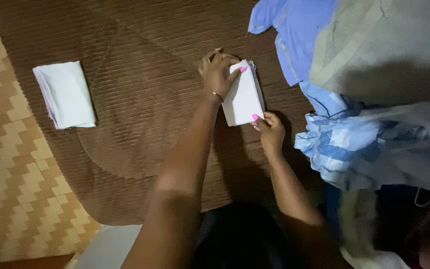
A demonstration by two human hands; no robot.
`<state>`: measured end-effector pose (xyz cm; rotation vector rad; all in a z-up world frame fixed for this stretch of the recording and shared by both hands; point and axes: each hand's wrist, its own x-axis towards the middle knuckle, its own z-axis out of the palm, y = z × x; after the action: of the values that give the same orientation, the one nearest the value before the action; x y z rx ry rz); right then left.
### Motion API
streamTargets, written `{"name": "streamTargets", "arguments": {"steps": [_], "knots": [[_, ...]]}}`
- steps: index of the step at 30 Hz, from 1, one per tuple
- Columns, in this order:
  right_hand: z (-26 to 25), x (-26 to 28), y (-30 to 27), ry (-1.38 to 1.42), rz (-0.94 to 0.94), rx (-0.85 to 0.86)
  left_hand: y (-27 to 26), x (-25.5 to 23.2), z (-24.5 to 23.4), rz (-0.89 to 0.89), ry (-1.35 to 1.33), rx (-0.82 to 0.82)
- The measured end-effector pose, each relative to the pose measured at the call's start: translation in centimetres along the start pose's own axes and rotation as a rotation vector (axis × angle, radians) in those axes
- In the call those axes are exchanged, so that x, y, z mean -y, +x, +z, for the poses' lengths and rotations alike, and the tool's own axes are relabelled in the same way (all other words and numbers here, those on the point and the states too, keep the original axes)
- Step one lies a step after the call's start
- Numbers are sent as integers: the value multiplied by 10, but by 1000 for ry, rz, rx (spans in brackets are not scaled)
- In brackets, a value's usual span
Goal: The person folds several white garments one by one on a brown mat. They smooth each item, fold it into a compact rectangle, and place it aside before picking up the next piece from a nearby pile.
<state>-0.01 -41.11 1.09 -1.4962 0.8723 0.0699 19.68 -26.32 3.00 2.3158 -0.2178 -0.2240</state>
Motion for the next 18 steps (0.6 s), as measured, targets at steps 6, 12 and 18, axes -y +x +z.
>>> {"name": "streamTargets", "arguments": {"steps": [6,12,18], "knots": [[-4,4,14,19,43,-29,6,-3,21,-9,21,8],[0,31,-1,-615,-376,-170,-16,-12,37,134,331,-41],[7,38,7,-1033,-602,107,-76,-23,60,145,497,191]]}}
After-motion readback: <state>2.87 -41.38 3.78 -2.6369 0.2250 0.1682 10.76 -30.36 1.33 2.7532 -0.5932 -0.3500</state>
